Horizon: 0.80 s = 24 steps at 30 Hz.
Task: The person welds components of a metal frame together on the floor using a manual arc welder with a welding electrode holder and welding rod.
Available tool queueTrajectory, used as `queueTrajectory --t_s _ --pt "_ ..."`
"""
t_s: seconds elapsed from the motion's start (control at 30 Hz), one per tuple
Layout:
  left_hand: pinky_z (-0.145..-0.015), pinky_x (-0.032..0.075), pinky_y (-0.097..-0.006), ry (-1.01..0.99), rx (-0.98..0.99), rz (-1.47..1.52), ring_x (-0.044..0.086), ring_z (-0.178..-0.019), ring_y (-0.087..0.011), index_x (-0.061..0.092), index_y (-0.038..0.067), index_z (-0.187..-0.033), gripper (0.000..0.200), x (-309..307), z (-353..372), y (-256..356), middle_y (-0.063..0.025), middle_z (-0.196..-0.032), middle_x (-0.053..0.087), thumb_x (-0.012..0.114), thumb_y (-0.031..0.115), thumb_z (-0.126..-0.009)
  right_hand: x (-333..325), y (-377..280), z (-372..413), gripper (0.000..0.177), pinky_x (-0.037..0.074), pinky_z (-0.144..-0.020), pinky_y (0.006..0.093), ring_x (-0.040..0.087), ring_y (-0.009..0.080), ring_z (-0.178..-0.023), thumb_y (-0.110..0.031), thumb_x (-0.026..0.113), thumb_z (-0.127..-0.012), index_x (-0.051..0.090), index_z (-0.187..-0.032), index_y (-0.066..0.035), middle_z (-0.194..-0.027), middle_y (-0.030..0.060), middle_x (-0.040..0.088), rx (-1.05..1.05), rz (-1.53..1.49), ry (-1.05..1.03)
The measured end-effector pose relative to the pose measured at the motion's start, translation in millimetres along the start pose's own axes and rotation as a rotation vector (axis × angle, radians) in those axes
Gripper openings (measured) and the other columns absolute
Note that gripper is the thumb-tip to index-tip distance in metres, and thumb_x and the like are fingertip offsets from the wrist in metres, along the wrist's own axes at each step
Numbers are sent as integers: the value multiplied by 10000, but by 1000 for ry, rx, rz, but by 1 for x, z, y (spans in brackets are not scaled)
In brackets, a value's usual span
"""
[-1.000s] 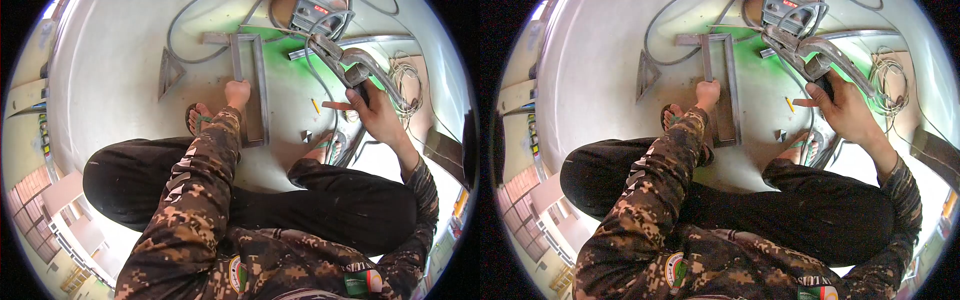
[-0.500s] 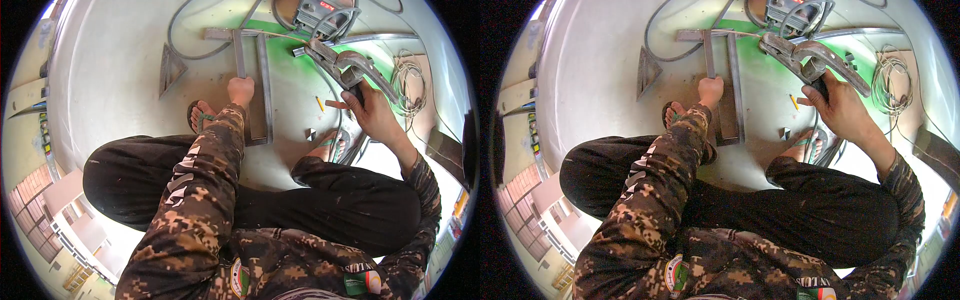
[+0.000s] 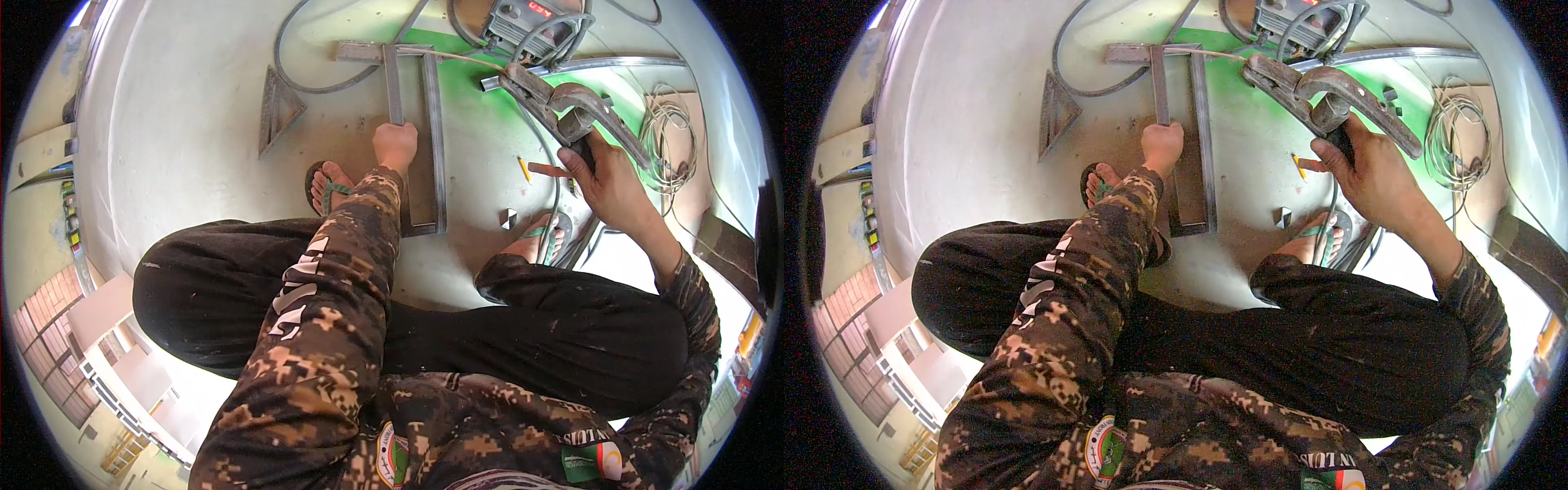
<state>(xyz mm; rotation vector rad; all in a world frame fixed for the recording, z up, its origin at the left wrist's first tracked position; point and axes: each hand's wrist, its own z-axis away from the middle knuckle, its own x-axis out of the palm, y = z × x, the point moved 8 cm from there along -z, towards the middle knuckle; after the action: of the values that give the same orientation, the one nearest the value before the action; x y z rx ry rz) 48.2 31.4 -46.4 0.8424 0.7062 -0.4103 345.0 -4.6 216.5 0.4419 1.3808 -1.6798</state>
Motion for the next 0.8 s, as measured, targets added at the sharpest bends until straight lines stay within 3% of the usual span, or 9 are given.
queueTrajectory --t_s 0.8 --pt "-840 521 -456 13 3 -43 669 -926 -437 715 -62 -829 350 -2 -1 2 -300 -877 677 625 277 -821 3 2 -6 366 516 -686 450 683 417 -846 -285 547 -996 511 -1056 75 -824 270 668 10 4 -19"
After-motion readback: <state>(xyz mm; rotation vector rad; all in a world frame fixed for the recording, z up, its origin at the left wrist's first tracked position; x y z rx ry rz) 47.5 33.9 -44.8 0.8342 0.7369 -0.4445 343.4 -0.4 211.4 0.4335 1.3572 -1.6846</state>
